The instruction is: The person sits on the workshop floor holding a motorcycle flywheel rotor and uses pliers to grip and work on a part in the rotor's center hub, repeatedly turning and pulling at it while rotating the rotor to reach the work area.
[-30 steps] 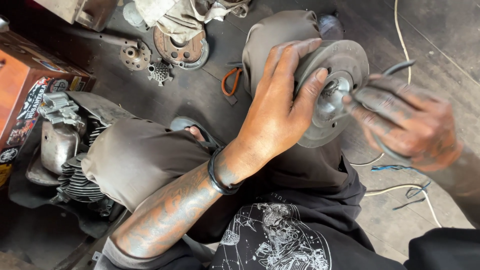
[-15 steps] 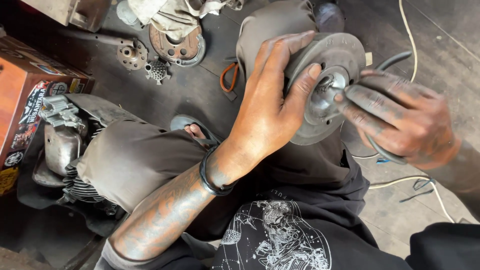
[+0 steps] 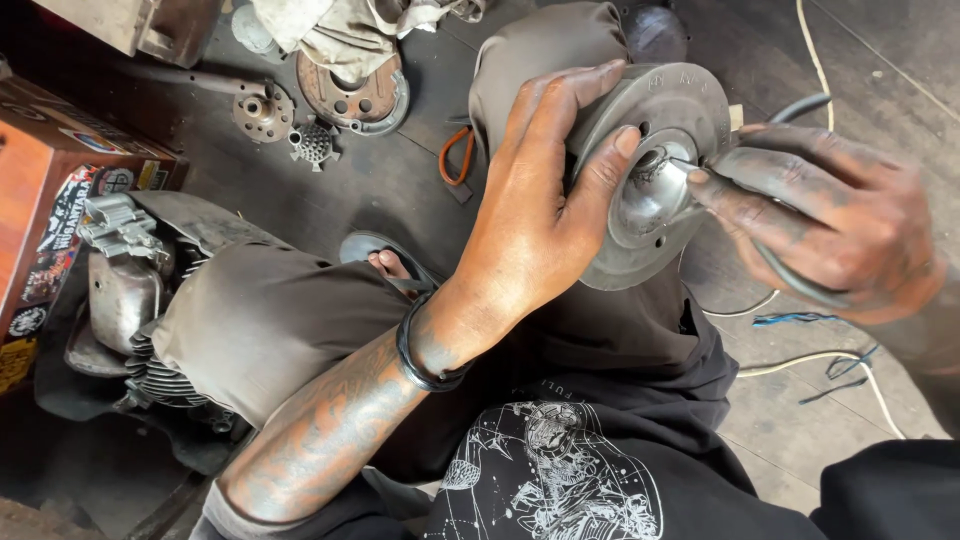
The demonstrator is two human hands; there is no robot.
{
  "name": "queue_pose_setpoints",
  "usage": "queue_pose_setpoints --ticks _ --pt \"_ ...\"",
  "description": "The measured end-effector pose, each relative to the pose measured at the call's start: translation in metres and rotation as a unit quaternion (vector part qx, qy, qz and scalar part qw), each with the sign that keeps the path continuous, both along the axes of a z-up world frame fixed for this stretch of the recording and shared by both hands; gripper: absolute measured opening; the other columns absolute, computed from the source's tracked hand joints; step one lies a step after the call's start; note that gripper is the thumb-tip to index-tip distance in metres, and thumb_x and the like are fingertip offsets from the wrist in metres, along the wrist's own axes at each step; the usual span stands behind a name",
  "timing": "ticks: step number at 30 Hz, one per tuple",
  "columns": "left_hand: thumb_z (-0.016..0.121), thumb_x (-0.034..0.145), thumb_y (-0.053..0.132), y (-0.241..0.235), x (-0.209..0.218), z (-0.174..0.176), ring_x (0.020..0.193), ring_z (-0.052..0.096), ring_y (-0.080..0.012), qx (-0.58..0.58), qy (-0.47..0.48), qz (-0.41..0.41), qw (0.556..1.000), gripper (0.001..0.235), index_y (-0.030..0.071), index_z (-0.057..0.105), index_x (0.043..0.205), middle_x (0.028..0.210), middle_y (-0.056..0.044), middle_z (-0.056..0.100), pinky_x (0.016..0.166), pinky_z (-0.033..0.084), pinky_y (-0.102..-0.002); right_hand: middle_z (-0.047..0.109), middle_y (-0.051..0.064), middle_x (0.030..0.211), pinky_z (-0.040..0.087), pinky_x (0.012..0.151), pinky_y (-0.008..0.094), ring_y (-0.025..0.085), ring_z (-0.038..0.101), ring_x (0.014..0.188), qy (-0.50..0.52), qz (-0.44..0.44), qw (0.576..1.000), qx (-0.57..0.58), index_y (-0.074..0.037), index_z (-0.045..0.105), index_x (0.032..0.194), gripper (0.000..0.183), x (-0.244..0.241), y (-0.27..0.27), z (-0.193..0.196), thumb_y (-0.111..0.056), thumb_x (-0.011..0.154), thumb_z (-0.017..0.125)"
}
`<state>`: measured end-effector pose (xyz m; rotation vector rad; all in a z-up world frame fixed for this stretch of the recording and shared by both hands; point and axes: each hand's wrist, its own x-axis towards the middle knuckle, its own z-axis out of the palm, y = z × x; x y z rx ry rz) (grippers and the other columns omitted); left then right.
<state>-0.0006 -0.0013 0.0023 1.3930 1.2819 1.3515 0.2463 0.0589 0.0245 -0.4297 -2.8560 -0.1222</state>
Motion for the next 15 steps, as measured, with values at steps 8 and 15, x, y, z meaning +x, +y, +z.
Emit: queue_pose_setpoints --ticks 8,15 --pt "0.063 0.104 0.008 0.001 0.000 -0.003 0.127 0.064 -0.0305 0.021 0.000 0.001 1.000 0.034 -0.001 0.050 0.134 0.136 -0.016 0.057 0.114 0.054 -0.040 0.081 0.015 0.104 0.061 0.082 0.036 0.028 0.074 0.093 0.043 -0.032 0.998 -0.034 0.003 0.086 0.097 0.007 -0.008 -0.011 -0.009 0.007 0.092 0.088" --pt "0.063 0.104 0.008 0.000 -0.001 0.000 0.126 0.063 -0.0308 0.024 0.004 -0.009 1.000 0.035 0.000 0.049 0.135 0.135 -0.017 0.056 0.113 0.054 -0.041 0.082 0.010 0.109 0.063 0.093 0.037 0.029 0.077 0.105 0.014 -0.017 1.000 -0.001 -0.005 0.086 0.108 0.021 0.002 -0.007 -0.009 0.002 0.088 0.086"
